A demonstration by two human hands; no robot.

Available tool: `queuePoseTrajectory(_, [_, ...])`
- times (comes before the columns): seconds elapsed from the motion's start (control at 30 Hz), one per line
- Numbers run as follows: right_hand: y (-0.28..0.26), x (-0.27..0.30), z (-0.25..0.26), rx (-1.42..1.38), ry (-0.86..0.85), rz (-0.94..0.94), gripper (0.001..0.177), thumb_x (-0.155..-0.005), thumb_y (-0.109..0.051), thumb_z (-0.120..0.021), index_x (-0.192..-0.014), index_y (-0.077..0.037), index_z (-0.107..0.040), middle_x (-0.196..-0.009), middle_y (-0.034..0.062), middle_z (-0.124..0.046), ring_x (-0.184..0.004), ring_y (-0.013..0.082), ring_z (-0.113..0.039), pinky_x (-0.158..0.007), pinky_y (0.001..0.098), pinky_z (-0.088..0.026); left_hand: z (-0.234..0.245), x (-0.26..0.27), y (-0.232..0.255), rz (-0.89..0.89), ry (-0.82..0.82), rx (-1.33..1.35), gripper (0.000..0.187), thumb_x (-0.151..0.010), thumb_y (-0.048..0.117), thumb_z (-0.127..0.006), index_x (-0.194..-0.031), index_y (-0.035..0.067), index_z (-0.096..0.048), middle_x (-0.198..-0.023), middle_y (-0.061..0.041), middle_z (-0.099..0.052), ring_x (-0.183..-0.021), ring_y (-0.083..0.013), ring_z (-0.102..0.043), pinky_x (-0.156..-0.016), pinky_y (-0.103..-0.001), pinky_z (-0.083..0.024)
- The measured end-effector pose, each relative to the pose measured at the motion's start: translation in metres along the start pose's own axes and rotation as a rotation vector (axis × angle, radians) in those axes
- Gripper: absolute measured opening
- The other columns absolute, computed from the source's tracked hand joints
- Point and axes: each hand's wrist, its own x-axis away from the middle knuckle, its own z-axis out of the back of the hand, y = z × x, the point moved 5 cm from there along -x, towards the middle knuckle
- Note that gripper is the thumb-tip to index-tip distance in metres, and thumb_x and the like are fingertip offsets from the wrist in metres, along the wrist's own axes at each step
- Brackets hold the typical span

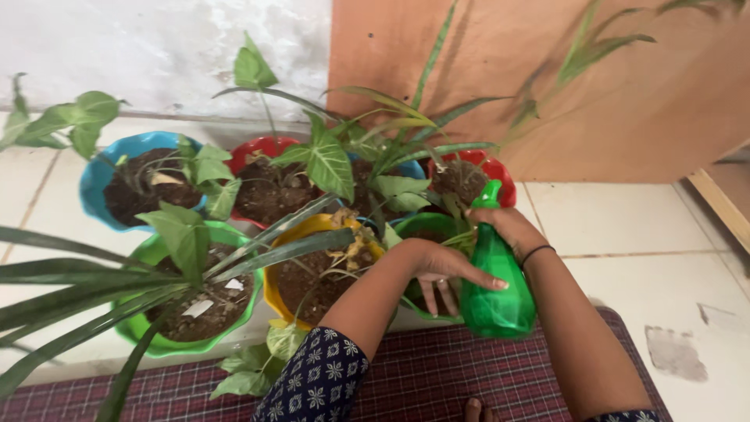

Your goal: The person sits on a mat and uses a green spray bottle to mist several potted plants arranged on the floor. The person sprays the leaves and soil of each plant in turn, moving the bottle from one pot to the next.

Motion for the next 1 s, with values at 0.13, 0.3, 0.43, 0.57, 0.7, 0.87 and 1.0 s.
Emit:
queuePoseTrajectory(0.13, [0.017, 0.028, 0.006, 0.063, -0.043, -0.061, 0.037, -0.081, -0.034, -0.075, -0.096, 0.000, -0.074, -0.079, 0.0122, -0.071, -0.065, 0.0242, -0.065, -0.062, 0.0366, -0.053, -0.021, -0.016, 0.001, 0.082, -0.112, -0.081, 0.131, -0.045, 0.085, -0.072, -0.153, 0.016, -0.043, -0.146, -0.028, -0.051, -0.128, -0.0470, -0.061, -0.097, -0.066, -0.052])
queuePoseTrajectory(0.3, [0.039, 0.044, 0.005, 0.011, -0.136, -0.032, 0.044, -0.080, -0.035, -0.075, -0.103, 0.003, -0.072, -0.080, 0.0137, -0.069, -0.068, 0.0242, -0.066, -0.062, 0.0373, -0.055, -0.039, -0.029, -0.005, 0.137, -0.254, -0.173, 0.131, -0.043, 0.086, -0.073, -0.152, 0.017, -0.047, -0.148, -0.022, -0.054, -0.132, -0.0462, -0.053, -0.096, -0.067, -0.051])
queuePoseTrajectory(0.43, [0.039, 0.044, 0.006, -0.026, -0.085, -0.045, 0.040, -0.080, -0.031, -0.074, -0.104, 0.001, -0.070, -0.083, 0.0110, -0.070, -0.072, 0.0239, -0.067, -0.063, 0.0397, -0.057, -0.036, -0.028, -0.003, 0.132, -0.231, -0.204, 0.129, -0.042, 0.086, -0.074, -0.148, 0.015, -0.053, -0.147, -0.021, -0.056, -0.131, -0.0454, -0.054, -0.095, -0.065, -0.054])
queuePoseTrajectory(0.57, [0.024, 0.041, 0.000, -0.036, -0.098, 0.029, 0.037, -0.083, -0.032, -0.072, -0.099, 0.002, -0.074, -0.083, 0.0124, -0.071, -0.072, 0.0235, -0.066, -0.065, 0.0364, -0.054, -0.021, -0.015, -0.001, 0.122, -0.148, -0.172, 0.130, -0.044, 0.083, -0.075, -0.150, 0.015, -0.047, -0.150, -0.026, -0.049, -0.133, -0.0456, -0.055, -0.096, -0.064, -0.053])
queuePoseTrajectory(0.7, [0.000, 0.031, -0.016, -0.078, -0.143, 0.176, 0.033, -0.083, -0.030, -0.071, -0.098, 0.000, -0.073, -0.085, 0.0097, -0.072, -0.074, 0.0204, -0.067, -0.068, 0.0345, -0.054, 0.000, 0.006, -0.002, 0.089, -0.005, -0.080, 0.131, -0.045, 0.084, -0.075, -0.150, 0.011, -0.049, -0.150, -0.030, -0.047, -0.131, -0.0480, -0.055, -0.095, -0.063, -0.055])
queuePoseTrajectory(0.87, [-0.029, 0.005, -0.039, -0.274, -0.042, 0.367, 0.025, -0.084, -0.023, -0.073, -0.099, -0.003, -0.068, -0.085, 0.0077, -0.070, -0.071, 0.0205, -0.066, -0.063, 0.0356, -0.055, 0.041, 0.035, -0.009, -0.031, 0.329, 0.122, 0.131, -0.054, 0.076, -0.076, -0.157, 0.018, -0.020, -0.158, -0.018, -0.037, -0.144, -0.0394, -0.042, -0.103, -0.069, -0.047])
queuePoseTrajectory(1.0, [-0.053, -0.011, -0.045, -0.510, -0.031, 0.418, 0.024, -0.087, -0.020, -0.073, -0.102, -0.004, -0.067, -0.086, 0.0070, -0.069, -0.068, 0.0206, -0.065, -0.059, 0.0355, -0.053, 0.068, 0.053, -0.009, -0.219, 0.478, 0.053, 0.113, -0.070, 0.084, -0.061, -0.146, 0.001, -0.056, -0.142, -0.021, -0.061, -0.132, -0.0346, -0.059, -0.101, -0.052, -0.049])
